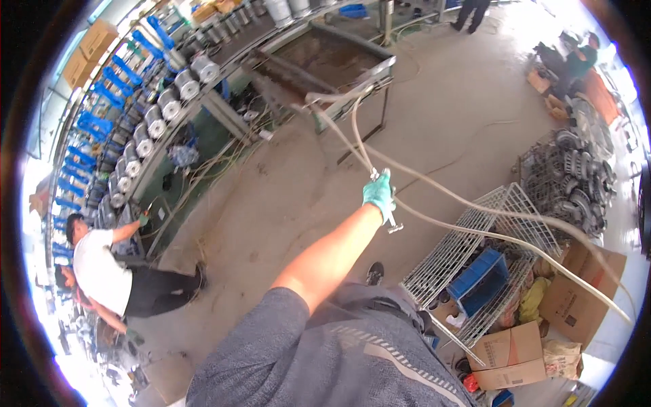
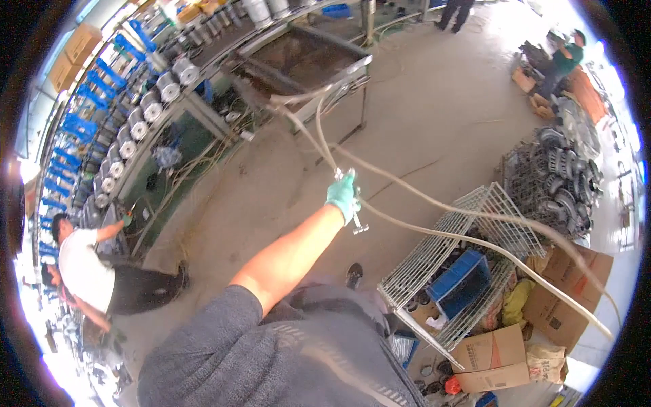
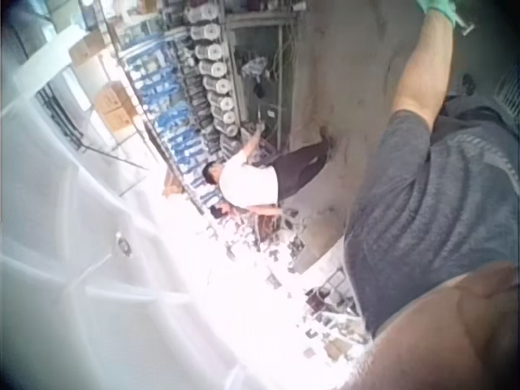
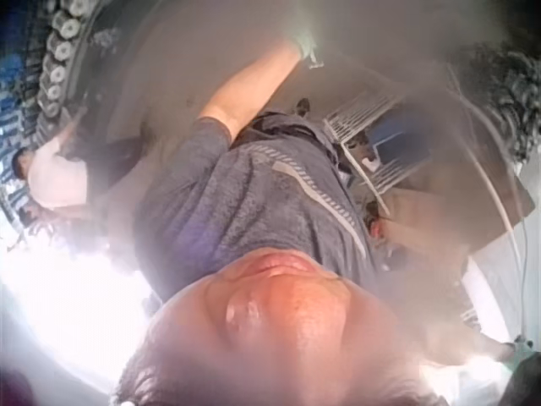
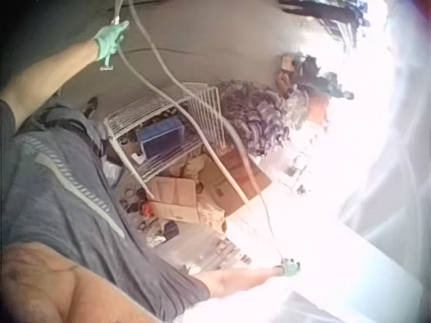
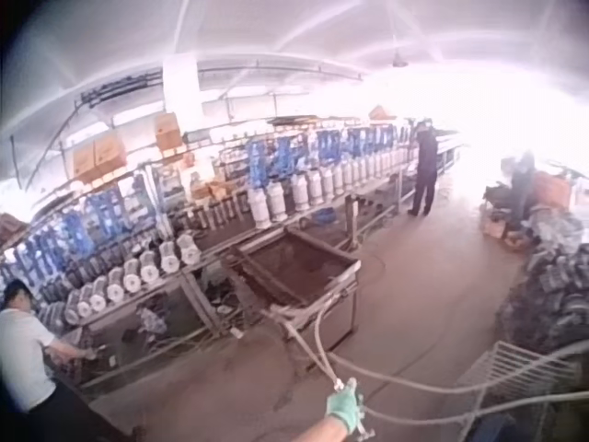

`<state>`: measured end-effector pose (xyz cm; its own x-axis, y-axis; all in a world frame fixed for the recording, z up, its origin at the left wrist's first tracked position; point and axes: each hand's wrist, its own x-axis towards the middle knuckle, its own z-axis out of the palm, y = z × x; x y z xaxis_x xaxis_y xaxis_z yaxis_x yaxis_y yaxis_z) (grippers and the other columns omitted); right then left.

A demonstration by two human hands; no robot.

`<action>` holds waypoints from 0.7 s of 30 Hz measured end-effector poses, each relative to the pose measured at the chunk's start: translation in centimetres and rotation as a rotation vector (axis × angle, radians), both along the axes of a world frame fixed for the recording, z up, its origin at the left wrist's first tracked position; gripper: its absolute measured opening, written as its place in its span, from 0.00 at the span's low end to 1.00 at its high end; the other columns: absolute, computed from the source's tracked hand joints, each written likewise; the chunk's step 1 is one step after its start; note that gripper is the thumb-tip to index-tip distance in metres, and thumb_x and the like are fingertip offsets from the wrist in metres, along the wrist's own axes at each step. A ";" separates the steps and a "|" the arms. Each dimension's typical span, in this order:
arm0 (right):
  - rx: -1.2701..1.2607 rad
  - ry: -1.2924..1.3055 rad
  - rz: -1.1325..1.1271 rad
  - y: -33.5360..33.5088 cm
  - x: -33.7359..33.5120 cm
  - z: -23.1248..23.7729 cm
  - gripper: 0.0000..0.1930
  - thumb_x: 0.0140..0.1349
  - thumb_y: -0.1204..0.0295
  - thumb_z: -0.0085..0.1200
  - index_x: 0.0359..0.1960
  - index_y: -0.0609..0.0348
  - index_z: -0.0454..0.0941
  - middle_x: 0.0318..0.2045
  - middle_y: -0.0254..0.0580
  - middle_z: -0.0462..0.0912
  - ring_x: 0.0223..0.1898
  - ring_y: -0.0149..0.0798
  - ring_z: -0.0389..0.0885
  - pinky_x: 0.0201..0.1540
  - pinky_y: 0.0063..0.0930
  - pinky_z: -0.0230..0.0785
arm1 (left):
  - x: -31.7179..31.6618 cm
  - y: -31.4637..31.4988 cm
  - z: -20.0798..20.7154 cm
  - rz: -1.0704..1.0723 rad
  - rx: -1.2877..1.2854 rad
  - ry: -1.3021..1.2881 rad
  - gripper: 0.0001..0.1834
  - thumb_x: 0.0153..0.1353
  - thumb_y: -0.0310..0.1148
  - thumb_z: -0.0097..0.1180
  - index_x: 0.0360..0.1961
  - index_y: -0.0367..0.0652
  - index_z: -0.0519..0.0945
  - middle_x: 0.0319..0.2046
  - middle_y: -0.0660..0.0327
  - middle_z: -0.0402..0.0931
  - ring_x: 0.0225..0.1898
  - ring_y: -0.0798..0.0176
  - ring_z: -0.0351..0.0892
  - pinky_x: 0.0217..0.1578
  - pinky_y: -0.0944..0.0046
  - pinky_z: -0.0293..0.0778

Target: The person prepares a motor housing for testing by attaching a clear tube, positioning the housing in a metal tray filled with liquid, and then uses a marker to label the housing.

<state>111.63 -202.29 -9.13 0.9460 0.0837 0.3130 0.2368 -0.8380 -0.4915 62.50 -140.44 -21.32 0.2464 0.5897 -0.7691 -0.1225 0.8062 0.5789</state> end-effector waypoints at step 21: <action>0.159 -0.028 0.344 23.2 1.2 6.4 0.22 0.72 0.62 0.52 0.62 0.61 0.77 0.31 0.28 0.77 0.32 0.26 0.71 0.36 0.22 0.66 | -8.0 1.1 -6.1 -1.663 0.867 0.623 0.23 0.58 0.50 0.53 0.41 0.43 0.85 0.43 0.44 0.83 0.46 0.40 0.82 0.50 0.47 0.75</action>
